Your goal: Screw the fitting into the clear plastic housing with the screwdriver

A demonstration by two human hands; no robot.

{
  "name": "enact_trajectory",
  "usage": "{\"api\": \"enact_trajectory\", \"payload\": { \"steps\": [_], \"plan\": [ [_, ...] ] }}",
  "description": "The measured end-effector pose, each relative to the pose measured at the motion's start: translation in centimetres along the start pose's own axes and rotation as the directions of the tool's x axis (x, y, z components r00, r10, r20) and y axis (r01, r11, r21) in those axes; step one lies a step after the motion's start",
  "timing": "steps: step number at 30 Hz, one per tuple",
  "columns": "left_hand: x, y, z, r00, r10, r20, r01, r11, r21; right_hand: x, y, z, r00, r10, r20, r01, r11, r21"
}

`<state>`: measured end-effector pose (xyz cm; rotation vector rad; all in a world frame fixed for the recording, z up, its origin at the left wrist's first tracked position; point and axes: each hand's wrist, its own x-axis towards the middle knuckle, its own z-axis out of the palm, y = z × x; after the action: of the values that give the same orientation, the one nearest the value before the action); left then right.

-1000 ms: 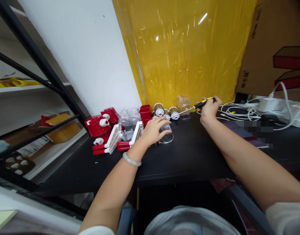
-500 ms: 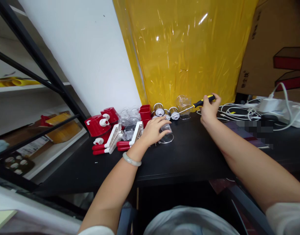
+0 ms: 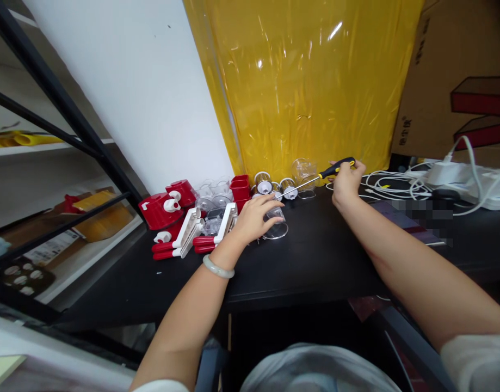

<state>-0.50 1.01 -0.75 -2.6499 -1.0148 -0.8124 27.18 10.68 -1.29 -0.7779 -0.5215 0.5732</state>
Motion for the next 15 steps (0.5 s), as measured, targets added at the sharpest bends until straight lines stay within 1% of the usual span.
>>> {"api": "enact_trajectory", "payload": {
  "steps": [3,7,11,15],
  "plan": [
    [0.04,-0.15,0.06,1.000,0.015,-0.004,-0.015,1.000,-0.009,-0.34,-0.23,-0.01,0.998,0.008,-0.061,-0.012,0.998,-0.062],
    [0.08,-0.23,0.09,0.999,0.038,-0.002,-0.038,0.999,-0.001,-0.71,-0.39,-0.19,0.998,-0.057,-0.041,0.050,0.989,-0.138],
    [-0.01,-0.04,0.10,1.000,0.029,0.007,-0.029,0.999,0.036,-0.82,-0.54,-0.29,0.998,-0.058,-0.004,0.057,0.991,-0.119],
    [-0.06,0.14,0.10,1.000,0.025,0.017,-0.026,0.998,0.054,-0.93,-0.55,-0.11,0.999,-0.038,-0.007,0.037,0.997,-0.064]
  ]
}}
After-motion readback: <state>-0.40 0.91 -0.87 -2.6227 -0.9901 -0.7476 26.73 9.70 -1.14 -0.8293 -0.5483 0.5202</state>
